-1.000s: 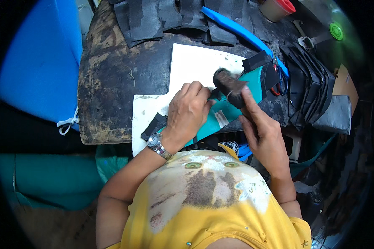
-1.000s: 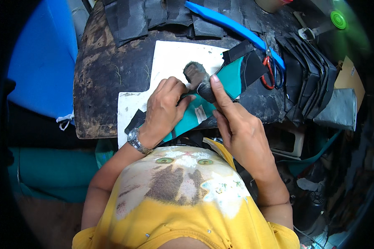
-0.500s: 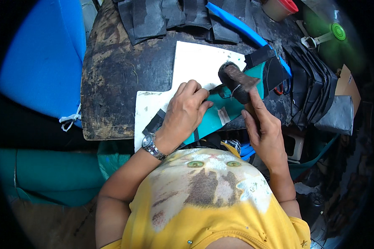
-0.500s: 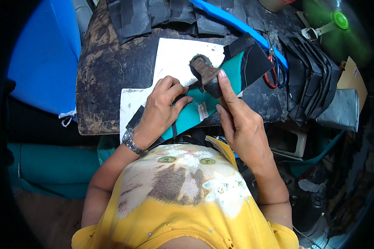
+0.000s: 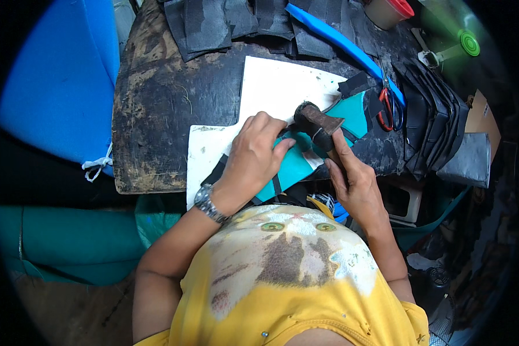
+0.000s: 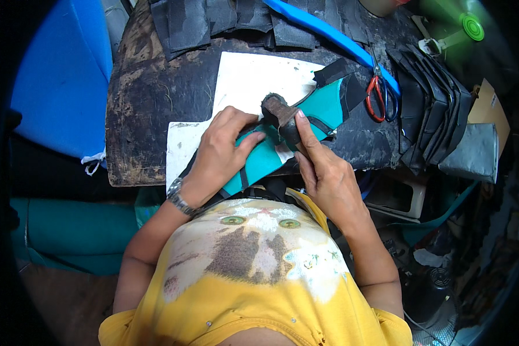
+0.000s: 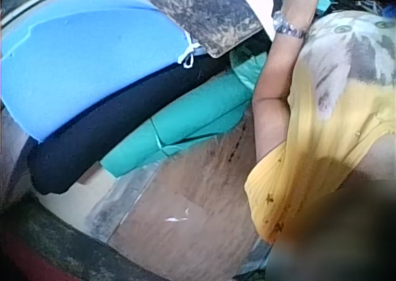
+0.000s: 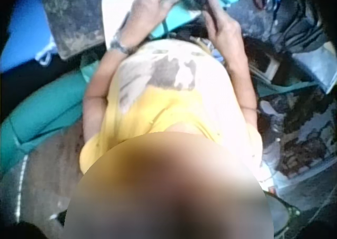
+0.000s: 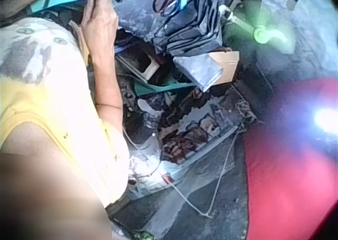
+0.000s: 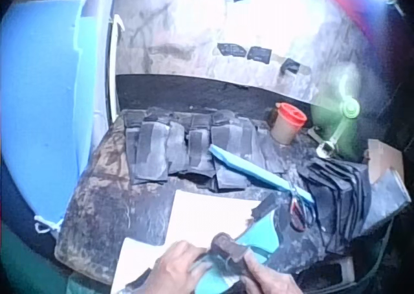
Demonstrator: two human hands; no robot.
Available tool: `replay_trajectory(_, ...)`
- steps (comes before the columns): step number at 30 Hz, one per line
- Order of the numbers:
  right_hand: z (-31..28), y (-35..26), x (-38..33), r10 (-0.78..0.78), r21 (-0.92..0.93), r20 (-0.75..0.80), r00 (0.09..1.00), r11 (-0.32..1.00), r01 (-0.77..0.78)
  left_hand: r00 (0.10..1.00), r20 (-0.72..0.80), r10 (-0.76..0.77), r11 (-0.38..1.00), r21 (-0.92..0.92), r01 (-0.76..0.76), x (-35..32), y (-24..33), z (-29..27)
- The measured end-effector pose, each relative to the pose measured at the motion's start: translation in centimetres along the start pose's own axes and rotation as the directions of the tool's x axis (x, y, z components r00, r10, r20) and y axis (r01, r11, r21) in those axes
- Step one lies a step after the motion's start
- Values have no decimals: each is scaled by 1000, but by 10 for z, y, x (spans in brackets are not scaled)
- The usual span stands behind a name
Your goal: The person assembles a green and black footwear item by cutting a blue foam strip, placing it inside the shoe, and hammering the edges to secure the material. The person repeatedly folds and presses the shoe parts together while using a hammer to flatten seams.
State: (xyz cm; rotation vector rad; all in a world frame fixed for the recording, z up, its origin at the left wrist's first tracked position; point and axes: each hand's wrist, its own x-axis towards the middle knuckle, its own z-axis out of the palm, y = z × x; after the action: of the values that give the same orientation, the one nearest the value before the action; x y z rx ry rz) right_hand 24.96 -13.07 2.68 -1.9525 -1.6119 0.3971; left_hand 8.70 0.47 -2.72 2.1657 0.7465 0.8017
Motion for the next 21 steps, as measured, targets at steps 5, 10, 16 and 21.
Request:
replay_trajectory(5,0,4,-2,-38,51,-26,999,998,39,1000,8,1,999,41,-1,-7,4,-1)
replay_trajectory(10,0,3,-4,-57,104,-41,998,993,61,996,-19,88,993,86,-86,-8,3,3)
replay_trajectory(16,5,8,-7,-138,83,-125,982,985,149,994,14,112,987,114,-113,-9,1,2)
replay_trajectory(21,9,11,-6,-52,44,8,999,998,51,998,-13,61,990,127,-59,-11,6,-2)
